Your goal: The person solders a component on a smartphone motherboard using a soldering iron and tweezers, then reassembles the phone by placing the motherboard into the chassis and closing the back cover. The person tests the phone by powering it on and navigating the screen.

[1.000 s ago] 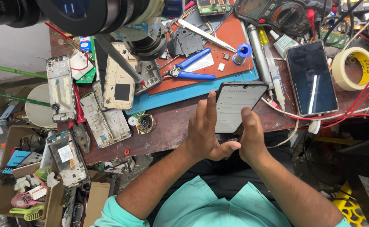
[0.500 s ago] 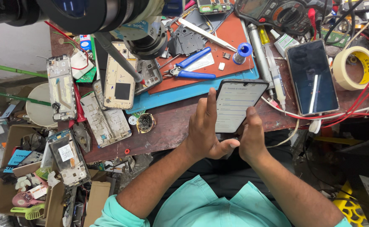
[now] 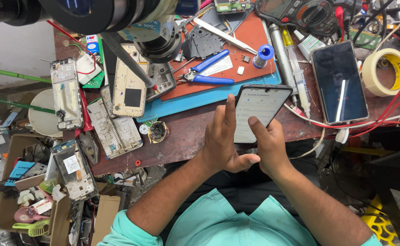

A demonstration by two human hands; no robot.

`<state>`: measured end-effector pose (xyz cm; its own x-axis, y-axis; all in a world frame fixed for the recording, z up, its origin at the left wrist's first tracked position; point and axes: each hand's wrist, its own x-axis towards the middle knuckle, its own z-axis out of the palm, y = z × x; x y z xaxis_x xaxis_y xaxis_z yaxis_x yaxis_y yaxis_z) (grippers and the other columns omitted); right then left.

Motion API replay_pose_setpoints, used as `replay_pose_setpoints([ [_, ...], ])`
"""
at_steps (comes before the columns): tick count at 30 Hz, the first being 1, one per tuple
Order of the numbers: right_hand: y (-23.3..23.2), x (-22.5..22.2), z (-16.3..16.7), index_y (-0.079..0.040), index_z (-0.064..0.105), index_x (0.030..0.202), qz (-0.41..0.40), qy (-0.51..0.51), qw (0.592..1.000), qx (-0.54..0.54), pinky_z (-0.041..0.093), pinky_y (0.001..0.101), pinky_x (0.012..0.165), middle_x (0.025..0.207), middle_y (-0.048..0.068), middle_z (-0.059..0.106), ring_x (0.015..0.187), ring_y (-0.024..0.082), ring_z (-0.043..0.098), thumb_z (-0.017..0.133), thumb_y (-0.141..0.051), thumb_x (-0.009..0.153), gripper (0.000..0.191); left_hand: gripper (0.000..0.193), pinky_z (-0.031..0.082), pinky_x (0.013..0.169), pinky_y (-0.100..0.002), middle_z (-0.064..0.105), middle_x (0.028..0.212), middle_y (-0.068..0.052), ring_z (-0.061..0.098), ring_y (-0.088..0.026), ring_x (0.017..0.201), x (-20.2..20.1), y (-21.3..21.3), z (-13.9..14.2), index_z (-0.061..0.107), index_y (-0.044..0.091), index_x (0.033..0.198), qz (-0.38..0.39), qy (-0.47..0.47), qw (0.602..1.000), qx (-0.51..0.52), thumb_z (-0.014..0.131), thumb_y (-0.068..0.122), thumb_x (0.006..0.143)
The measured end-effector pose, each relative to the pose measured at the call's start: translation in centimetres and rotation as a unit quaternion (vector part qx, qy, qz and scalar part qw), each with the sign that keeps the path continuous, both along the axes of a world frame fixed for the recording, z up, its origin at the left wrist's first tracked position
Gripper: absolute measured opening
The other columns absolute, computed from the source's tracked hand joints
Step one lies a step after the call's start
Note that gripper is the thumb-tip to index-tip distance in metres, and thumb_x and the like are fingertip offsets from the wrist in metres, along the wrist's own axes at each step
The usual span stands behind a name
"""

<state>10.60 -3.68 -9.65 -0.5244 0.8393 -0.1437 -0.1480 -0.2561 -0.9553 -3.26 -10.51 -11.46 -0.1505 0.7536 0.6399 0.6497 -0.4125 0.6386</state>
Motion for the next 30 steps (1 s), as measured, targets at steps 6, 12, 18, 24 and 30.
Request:
replay_pose_setpoints([
  [6, 0.0, 0.1, 0.1, 0.004, 0.062, 0.126, 0.008, 0.007, 1.0, -0.01, 0.052, 0.0343, 0.096, 0.118, 0.013, 0.07, 0.108, 0.019, 0.066, 0.055, -0.029, 0.104, 0.04, 0.123, 0.048, 0.064, -0.029, 0.05, 0.11, -0.015, 0.054, -0.019, 0.089, 0.1, 0.2, -0.2, 0.003, -0.006, 0.168, -0.009, -0.011, 1.0, 0.001, 0.043, 0.085, 0.095],
  [12, -0.2, 0.4, 0.2, 0.002, 0.056, 0.133, 0.028, 0.032, 0.999, 0.003, 0.053, 0.0368, 0.098, 0.125, 0.015, 0.066, 0.113, 0.022, 0.066, 0.033, -0.034, 0.103, 0.052, 0.124, 0.046, 0.062, -0.03, 0.049, 0.106, -0.014, 0.052, -0.019, 0.086, 0.1, 0.1, -0.3, 0.004, -0.007, 0.167, -0.002, -0.017, 1.0, -0.002, 0.043, 0.085, 0.094],
  [18, -0.2, 0.1, -0.7, 0.0, 0.054, 0.13, -0.021, 0.073, 0.994, -0.075, 0.052, 0.0386, 0.103, 0.126, 0.015, 0.065, 0.116, 0.023, 0.066, 0.033, -0.034, 0.104, 0.048, 0.125, 0.047, 0.065, -0.031, 0.049, 0.107, -0.014, 0.052, -0.02, 0.087, 0.0, 0.0, -0.3, 0.005, -0.007, 0.168, -0.001, -0.012, 1.0, -0.003, 0.044, 0.085, 0.093],
  [24, -0.2, 0.2, -0.8, 0.007, 0.056, 0.129, 0.002, -0.025, 1.0, 0.01, 0.052, 0.0395, 0.096, 0.121, 0.019, 0.065, 0.108, 0.024, 0.064, 0.047, -0.02, 0.107, 0.035, 0.123, 0.051, 0.069, -0.031, 0.05, 0.112, -0.016, 0.055, -0.021, 0.091, 0.1, 0.0, -0.2, 0.004, -0.006, 0.166, -0.002, -0.014, 1.0, 0.002, 0.045, 0.084, 0.095],
  [30, -0.2, 0.1, -0.8, 0.003, 0.051, 0.135, -0.025, 0.081, 0.994, -0.065, 0.05, 0.0381, 0.106, 0.127, 0.016, 0.064, 0.12, 0.023, 0.064, 0.032, -0.027, 0.105, 0.046, 0.125, 0.051, 0.068, -0.032, 0.05, 0.114, -0.016, 0.056, -0.022, 0.088, 0.0, 0.0, -0.2, 0.006, -0.006, 0.168, -0.006, -0.033, 0.999, -0.024, 0.045, 0.086, 0.093],
])
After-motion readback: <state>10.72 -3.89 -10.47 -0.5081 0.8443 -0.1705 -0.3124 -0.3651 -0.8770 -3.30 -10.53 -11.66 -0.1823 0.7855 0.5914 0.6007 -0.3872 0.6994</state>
